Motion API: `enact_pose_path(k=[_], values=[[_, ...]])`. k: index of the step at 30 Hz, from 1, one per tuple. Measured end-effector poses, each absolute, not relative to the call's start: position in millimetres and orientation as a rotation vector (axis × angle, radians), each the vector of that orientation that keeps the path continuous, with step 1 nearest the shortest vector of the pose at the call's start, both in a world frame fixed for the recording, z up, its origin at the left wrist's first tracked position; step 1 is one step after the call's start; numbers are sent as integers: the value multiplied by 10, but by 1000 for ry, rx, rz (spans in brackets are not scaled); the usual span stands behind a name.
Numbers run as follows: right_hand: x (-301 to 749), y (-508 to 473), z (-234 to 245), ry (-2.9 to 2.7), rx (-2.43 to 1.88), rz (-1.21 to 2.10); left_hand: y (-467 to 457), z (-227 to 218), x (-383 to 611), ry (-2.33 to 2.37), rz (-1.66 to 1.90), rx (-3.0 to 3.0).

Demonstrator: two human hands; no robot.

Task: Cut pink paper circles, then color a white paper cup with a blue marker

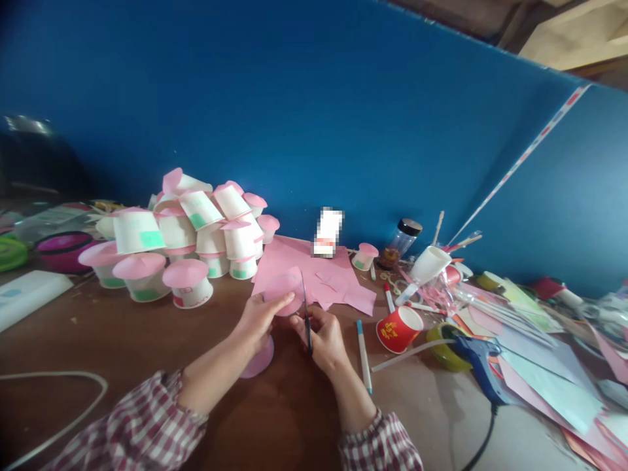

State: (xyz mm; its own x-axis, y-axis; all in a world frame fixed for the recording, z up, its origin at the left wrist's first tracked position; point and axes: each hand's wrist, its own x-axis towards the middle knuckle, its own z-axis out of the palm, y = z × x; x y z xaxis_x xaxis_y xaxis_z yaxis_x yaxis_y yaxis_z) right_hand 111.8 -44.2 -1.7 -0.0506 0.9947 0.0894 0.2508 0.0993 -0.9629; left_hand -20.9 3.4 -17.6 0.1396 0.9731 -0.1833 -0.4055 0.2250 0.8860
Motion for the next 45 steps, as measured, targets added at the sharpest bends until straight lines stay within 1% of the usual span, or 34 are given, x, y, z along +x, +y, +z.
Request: enact_pose_path(k=[28, 37, 45], values=[[1129, -445, -15, -1521, -1355, 933, 39, -156, -222, 936, 1188, 781], [1123, -449, -3, -1505, -1346, 979, 50, -82, -232, 1047, 1200, 768], [1132, -436, -1, -1491, -1335, 1007, 43, -60, -252, 969, 1181, 771]])
